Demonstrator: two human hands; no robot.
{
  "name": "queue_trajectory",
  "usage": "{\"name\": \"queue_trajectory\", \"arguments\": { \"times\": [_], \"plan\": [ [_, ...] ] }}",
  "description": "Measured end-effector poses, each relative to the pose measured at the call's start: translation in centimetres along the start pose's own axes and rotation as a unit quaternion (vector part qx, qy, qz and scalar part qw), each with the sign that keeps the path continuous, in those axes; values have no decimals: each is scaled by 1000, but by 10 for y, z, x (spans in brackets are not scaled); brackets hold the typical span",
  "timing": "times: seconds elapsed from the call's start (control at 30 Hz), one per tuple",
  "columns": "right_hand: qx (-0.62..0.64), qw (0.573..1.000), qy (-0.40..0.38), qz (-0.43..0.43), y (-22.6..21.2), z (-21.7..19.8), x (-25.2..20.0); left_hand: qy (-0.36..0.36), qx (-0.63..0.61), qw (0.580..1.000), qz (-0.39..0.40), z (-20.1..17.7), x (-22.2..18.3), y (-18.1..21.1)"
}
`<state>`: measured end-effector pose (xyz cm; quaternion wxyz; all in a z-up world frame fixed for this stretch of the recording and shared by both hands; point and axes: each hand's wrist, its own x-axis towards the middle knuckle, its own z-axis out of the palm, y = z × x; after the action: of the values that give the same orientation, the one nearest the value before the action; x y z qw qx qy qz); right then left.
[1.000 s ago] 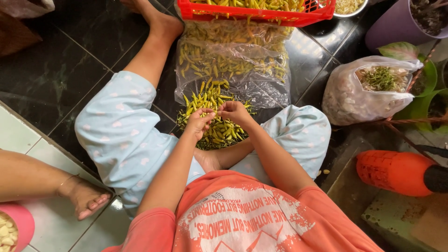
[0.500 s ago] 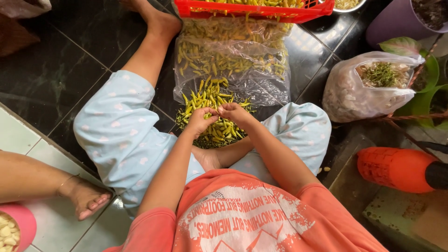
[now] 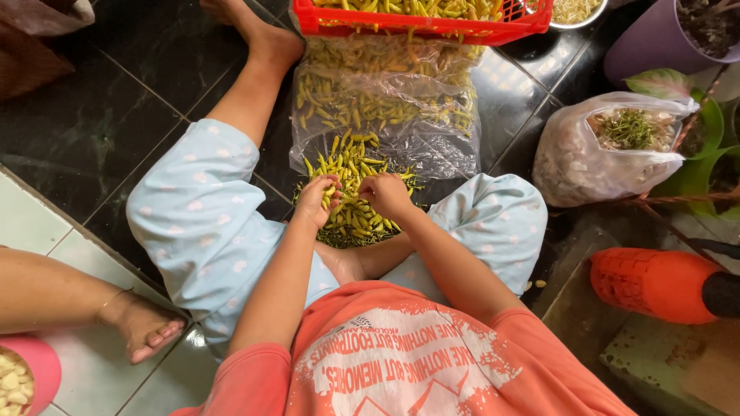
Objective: Manually removing the stems from green chilies by hand while sitting on the floor.
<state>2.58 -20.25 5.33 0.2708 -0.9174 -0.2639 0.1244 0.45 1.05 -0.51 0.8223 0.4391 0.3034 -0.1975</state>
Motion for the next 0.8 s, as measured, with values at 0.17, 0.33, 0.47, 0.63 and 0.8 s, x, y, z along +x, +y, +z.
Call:
{"name": "queue_trajectory", "arguments": {
  "times": [0.17, 0.33, 0.47, 0.63, 0.8],
  "plan": [
    [130, 988, 41, -70, -21, -32, -3, -21, 109, 994, 3, 16, -12, -3],
    [124, 981, 107, -105, -12, -24, 2, -97, 150, 983, -38, 33, -35, -3],
    [215, 971, 106, 13, -4, -23, 2, -90, 134, 987, 25, 38, -31, -1],
    [363, 928, 65, 55, 14, -14, 3, -76, 220, 967, 100, 37, -22, 1],
    [547, 817, 46, 175, 14, -14, 6, -76, 309, 937, 145, 31, -22, -3]
  ]
}}
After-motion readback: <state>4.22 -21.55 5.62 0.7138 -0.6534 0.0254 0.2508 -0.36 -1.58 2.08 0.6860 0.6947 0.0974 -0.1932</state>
